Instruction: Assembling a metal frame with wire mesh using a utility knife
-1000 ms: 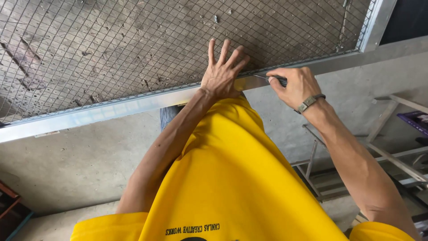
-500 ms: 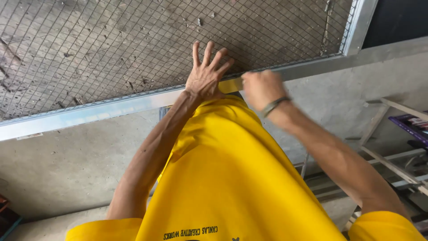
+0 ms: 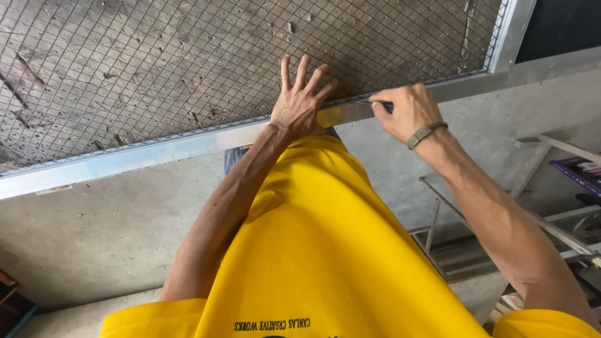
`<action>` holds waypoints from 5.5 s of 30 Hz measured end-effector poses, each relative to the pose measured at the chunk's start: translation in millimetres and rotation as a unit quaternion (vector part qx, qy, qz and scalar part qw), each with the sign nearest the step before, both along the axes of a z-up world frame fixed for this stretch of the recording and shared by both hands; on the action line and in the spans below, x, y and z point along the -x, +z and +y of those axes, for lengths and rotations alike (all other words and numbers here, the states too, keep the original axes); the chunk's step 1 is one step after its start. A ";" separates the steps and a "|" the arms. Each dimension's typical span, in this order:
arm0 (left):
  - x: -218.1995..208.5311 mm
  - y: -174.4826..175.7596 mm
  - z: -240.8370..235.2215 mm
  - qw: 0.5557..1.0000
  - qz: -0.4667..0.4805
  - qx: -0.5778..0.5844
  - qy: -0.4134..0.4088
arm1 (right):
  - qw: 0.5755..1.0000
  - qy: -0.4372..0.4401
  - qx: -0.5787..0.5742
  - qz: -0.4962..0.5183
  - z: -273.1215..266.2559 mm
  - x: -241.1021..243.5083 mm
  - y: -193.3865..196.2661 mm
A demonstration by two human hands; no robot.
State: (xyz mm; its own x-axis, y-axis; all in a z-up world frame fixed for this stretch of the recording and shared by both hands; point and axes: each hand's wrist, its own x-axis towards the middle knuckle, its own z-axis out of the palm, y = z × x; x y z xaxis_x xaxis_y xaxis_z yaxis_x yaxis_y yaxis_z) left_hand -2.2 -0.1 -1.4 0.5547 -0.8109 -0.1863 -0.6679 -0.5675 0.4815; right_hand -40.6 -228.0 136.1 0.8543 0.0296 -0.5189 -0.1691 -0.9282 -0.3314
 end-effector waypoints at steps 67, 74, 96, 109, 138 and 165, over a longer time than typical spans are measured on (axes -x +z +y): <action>30.6 5.3 -157.2 0.994 -0.069 0.048 0.075 | 0.987 0.013 -0.157 0.026 -158.8 3.4 3.6; 29.3 2.3 -157.8 0.994 -0.057 0.051 0.075 | 0.996 0.053 -0.076 -0.003 -133.5 23.8 -14.9; 27.4 19.5 -120.7 0.992 -0.088 0.046 0.080 | 0.988 0.020 -0.146 -0.053 -136.6 28.7 -12.1; 23.4 19.7 -118.3 0.991 -0.084 0.064 0.085 | 0.994 0.024 -0.107 -0.007 -133.0 34.8 -3.6; 29.7 -6.9 -88.7 0.954 -0.036 0.297 0.008 | 0.351 -0.625 -0.679 -0.158 -22.7 96.2 -152.1; -5.9 20.0 -161.7 0.977 0.106 0.167 0.081 | 0.306 -0.644 -0.689 -0.129 -22.7 140.2 -230.9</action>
